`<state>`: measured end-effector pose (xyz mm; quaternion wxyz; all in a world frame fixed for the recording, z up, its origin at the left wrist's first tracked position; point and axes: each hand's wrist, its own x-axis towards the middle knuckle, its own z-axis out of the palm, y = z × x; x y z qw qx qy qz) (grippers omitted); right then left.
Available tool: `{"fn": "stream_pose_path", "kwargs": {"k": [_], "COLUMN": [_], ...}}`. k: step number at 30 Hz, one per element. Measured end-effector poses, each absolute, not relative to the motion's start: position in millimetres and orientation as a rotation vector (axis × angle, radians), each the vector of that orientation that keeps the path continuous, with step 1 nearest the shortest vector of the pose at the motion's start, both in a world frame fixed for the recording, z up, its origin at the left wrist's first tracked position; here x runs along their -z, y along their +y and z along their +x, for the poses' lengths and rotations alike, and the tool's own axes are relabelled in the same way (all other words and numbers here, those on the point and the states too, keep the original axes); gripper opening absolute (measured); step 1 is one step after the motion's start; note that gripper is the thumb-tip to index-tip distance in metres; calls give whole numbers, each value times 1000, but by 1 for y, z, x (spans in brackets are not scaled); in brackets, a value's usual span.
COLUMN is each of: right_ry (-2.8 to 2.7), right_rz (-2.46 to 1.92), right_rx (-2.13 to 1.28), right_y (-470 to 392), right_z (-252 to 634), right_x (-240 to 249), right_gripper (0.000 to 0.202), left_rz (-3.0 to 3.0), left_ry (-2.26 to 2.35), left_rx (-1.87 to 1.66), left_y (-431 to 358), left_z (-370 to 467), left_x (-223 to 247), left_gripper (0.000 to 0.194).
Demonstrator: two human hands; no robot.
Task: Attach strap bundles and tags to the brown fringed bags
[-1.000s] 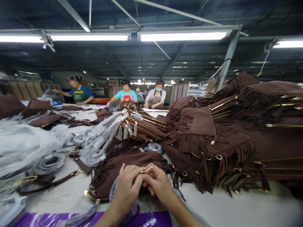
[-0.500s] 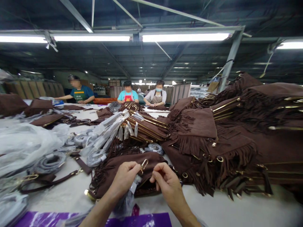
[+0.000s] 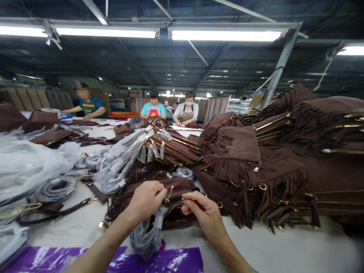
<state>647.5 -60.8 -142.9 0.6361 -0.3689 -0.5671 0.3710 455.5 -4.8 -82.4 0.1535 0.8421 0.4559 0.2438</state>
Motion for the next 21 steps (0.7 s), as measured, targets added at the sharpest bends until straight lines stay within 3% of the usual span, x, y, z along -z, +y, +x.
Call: {"fn": "stream_pose_path", "kwargs": {"k": [4,7,12,21], "right_ry": [-1308,-1312,-1396,-1322], "right_rz": [-833,-862,-915,-1002], "right_rx": [-896,-929,-861,-958], "right_y": [-62,-63,-65,-65], "right_z": [647,645,646,648], "right_x": [140,139,137,133], "right_gripper": [18,20,20,37], "left_rz": [2533,2175,1449,1403], "left_ry": [1311,1140,908,882], "left_rx": [-879,-1023,-968,-940], "left_y": [-18,-26,-24,-24], "left_z": [464,475,490,484], "left_x": [71,81,111,114], "left_gripper": [32,33,36,26]}}
